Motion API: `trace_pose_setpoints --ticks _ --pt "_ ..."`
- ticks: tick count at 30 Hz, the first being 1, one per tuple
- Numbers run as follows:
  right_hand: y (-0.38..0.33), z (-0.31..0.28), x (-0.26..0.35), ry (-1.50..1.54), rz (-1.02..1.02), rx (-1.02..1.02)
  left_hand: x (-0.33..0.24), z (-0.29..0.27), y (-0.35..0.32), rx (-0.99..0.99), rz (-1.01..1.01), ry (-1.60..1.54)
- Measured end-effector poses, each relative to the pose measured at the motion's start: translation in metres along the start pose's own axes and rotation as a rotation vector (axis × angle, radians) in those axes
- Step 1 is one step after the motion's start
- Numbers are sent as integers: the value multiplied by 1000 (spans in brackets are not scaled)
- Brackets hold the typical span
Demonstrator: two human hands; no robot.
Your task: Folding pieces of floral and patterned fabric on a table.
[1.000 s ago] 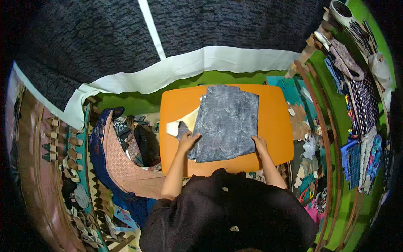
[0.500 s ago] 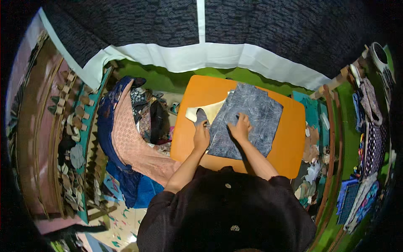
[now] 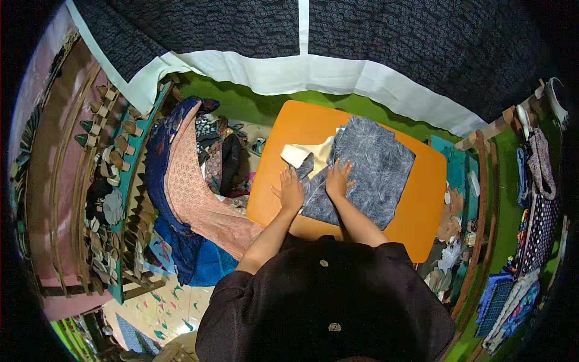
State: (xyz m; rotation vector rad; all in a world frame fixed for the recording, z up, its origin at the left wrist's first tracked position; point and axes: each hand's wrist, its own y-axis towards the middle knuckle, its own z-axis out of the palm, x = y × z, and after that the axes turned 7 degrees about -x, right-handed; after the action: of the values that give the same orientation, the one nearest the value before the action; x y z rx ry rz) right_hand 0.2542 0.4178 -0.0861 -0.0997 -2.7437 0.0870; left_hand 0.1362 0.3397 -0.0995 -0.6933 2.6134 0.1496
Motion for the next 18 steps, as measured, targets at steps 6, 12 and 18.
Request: trace_pose_setpoints --ticks 6,12,18 --pt "4 -3 -42 489 -116 205 3 1 0 -60 -65 -229" --pt "3 -11 -49 313 -184 278 -10 -2 1 -167 -139 -738" --pt "-13 -40 -55 960 50 82 -37 -2 9 -254 86 -817"
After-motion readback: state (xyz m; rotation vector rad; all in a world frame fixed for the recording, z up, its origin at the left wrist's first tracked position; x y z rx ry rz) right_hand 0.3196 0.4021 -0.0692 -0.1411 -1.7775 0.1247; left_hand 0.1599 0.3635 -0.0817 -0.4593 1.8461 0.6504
